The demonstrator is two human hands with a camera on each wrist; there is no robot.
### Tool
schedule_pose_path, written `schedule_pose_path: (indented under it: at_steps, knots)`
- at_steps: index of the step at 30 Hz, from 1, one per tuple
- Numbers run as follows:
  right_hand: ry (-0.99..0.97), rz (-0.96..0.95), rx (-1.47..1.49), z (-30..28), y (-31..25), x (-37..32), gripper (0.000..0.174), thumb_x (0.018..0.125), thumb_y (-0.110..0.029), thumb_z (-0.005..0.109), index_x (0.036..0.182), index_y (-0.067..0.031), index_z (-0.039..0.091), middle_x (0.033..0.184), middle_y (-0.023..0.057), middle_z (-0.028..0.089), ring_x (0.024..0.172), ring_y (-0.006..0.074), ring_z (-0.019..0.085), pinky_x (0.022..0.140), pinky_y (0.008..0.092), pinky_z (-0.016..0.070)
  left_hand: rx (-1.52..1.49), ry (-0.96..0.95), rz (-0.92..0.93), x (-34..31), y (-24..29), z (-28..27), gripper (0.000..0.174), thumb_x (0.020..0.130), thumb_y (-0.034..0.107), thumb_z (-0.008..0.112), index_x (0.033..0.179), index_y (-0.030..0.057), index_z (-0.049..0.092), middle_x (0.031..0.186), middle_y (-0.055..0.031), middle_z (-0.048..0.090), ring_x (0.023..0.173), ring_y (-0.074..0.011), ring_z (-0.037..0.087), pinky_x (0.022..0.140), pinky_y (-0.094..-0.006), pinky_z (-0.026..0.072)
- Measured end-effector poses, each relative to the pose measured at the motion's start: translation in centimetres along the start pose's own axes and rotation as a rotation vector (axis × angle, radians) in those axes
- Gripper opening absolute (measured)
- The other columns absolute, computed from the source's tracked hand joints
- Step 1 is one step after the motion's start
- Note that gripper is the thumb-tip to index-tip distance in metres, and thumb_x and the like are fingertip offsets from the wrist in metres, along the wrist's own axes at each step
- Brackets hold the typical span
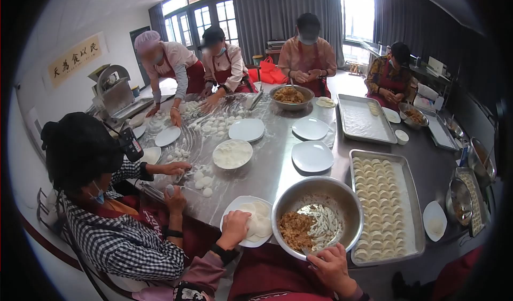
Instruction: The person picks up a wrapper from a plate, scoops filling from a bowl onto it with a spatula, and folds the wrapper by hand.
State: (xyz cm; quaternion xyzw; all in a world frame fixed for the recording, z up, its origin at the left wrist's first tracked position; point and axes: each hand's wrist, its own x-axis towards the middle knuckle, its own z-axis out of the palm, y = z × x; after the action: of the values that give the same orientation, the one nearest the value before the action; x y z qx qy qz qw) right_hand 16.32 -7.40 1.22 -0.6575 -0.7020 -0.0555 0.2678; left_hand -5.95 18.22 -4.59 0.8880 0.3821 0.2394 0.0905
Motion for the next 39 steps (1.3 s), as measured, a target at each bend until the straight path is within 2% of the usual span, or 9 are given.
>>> schedule_pose_path:
  at_steps: [5, 9, 15, 17, 19, 22, 25, 29, 39]
  knots:
    - [-0.014, 0.027, 0.087, -0.5, -0.9, 1.4, 0.027, 0.068, -0.023, 0.075, 0.093, -0.0186, 0.066, 0.081, -0.0018, 0.057, 0.086, 0.0190, 0.055, 0.093, 0.0503, 0.0342, 0.022, -0.197, -0.062, 1.2, 0.0, -1.0, 0.029, 0.067, 0.011, 0.063, 0.096, 0.0117, 0.067, 0.094, -0.0101, 0.061, 0.095, -0.0306, 0.054, 0.085, -0.0410, 0.0420]
    - [-0.008, -0.005, 0.035, -0.7, -1.2, 1.3, 0.017, 0.072, -0.019, 0.072, 0.088, -0.0174, 0.065, 0.081, -0.0010, 0.059, 0.084, 0.0193, 0.056, 0.093, 0.0476, 0.0356, -0.046, -0.005, -0.086, 0.1, 0.5, -1.0, 0.009, 0.071, 0.004, 0.059, 0.079, 0.0087, 0.061, 0.087, -0.0114, 0.058, 0.086, -0.0325, 0.053, 0.076, -0.0413, 0.0445]
    - [0.021, 0.051, 0.186, -2.7, 0.3, 0.4, 0.014, 0.077, -0.009, 0.066, 0.091, -0.0099, 0.066, 0.080, 0.0041, 0.060, 0.084, 0.0228, 0.057, 0.082, 0.0393, 0.0401, -0.211, 0.071, -0.071, -2.0, 0.4, -3.1, 0.010, 0.073, 0.000, 0.062, 0.078, 0.0052, 0.056, 0.094, -0.0117, 0.062, 0.090, -0.0303, 0.059, 0.078, -0.0385, 0.0478]
    - [0.063, 0.122, 0.297, -3.9, 1.0, -0.1, 0.015, 0.077, -0.009, 0.065, 0.092, -0.0086, 0.067, 0.082, 0.0054, 0.062, 0.083, 0.0239, 0.058, 0.080, 0.0375, 0.0415, -0.873, 0.044, -0.326, -2.7, 0.3, -3.9, 0.008, 0.081, -0.002, 0.061, 0.081, 0.0031, 0.054, 0.101, -0.0152, 0.064, 0.097, -0.0263, 0.062, 0.086, -0.0327, 0.0492]
    - [0.056, 0.151, 0.312, -5.0, 1.5, 0.0, 0.014, 0.080, -0.008, 0.063, 0.093, -0.0061, 0.067, 0.083, 0.0078, 0.063, 0.081, 0.0266, 0.057, 0.076, 0.0368, 0.0437, -1.097, 0.023, -0.358, -3.4, 0.6, -4.8, 0.006, 0.087, -0.002, 0.055, 0.089, 0.0034, 0.052, 0.103, -0.0161, 0.062, 0.100, -0.0259, 0.061, 0.088, -0.0358, 0.0503]
    - [0.117, 0.396, 0.518, -4.5, 2.3, 0.6, 0.014, 0.084, -0.005, 0.058, 0.094, -0.0024, 0.067, 0.084, 0.0129, 0.064, 0.080, 0.0308, 0.059, 0.072, 0.0369, 0.0470, -1.821, 0.104, -0.526, -4.3, 1.0, -3.9, 0.013, 0.090, 0.001, 0.051, 0.103, 0.0024, 0.047, 0.107, -0.0154, 0.060, 0.101, -0.0261, 0.061, 0.085, -0.0424, 0.0537]
    - [0.178, 0.446, 0.382, -2.3, 3.0, 1.0, 0.013, 0.084, -0.007, 0.058, 0.093, -0.0027, 0.066, 0.083, 0.0138, 0.065, 0.078, 0.0312, 0.060, 0.071, 0.0375, 0.0476, -1.957, 0.148, -0.852, -5.9, 2.5, -1.5, 0.025, 0.094, 0.009, 0.048, 0.118, 0.0052, 0.045, 0.118, -0.0127, 0.057, 0.102, -0.0267, 0.061, 0.079, -0.0439, 0.0558]
    - [0.142, 0.427, 0.179, -1.1, 2.7, 1.7, 0.012, 0.085, -0.008, 0.058, 0.091, -0.0025, 0.066, 0.082, 0.0143, 0.065, 0.076, 0.0320, 0.061, 0.070, 0.0386, 0.0483, -2.031, 0.047, -1.003, -8.6, 3.8, 0.0, 0.032, 0.095, 0.015, 0.049, 0.125, 0.0082, 0.044, 0.120, -0.0094, 0.057, 0.104, -0.0247, 0.060, 0.075, -0.0422, 0.0572]
    - [0.087, 0.453, 0.309, 0.0, 2.8, 2.5, 0.011, 0.083, -0.008, 0.060, 0.091, -0.0018, 0.065, 0.085, 0.0149, 0.065, 0.079, 0.0316, 0.063, 0.071, 0.0380, 0.0496, -2.136, 0.049, -0.870, -7.7, 5.2, -2.2, 0.037, 0.094, 0.009, 0.048, 0.131, 0.0061, 0.043, 0.127, -0.0133, 0.053, 0.117, -0.0294, 0.053, 0.081, -0.0428, 0.0566]
